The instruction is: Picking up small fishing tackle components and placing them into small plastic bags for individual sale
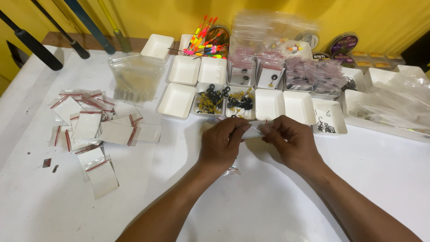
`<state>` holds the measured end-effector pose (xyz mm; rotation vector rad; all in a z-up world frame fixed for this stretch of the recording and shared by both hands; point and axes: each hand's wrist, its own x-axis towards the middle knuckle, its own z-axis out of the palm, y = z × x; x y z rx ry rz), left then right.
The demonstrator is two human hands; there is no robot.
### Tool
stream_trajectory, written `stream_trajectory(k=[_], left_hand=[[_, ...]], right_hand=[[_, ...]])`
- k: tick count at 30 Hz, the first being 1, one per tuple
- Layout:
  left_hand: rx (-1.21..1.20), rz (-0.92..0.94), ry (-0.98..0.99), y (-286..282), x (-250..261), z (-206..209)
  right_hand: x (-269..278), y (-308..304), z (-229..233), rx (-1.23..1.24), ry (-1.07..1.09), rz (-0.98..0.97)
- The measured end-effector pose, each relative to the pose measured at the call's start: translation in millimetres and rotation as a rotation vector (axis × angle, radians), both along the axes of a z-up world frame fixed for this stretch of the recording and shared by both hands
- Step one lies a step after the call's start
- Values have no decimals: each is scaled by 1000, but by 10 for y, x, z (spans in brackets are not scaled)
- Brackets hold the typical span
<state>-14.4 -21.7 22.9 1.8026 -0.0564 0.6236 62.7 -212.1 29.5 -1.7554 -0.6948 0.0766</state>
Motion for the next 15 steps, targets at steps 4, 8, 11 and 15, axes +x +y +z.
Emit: stream_trajectory(k=[4,8,11,15], left_hand=[[-3,-17,17,12,-7,-31],[-41,10,-13,62,12,-99],[-88,27,-16,66,22,-109],[-62,53,-18,65,8,-70]], right_hand=[[-57,-21,166,-7,-57,-14],[-27,-31,145,73,-158,-6],[-32,-31,128,114,-221,-29],[-60,21,182,117,-285,-15]])
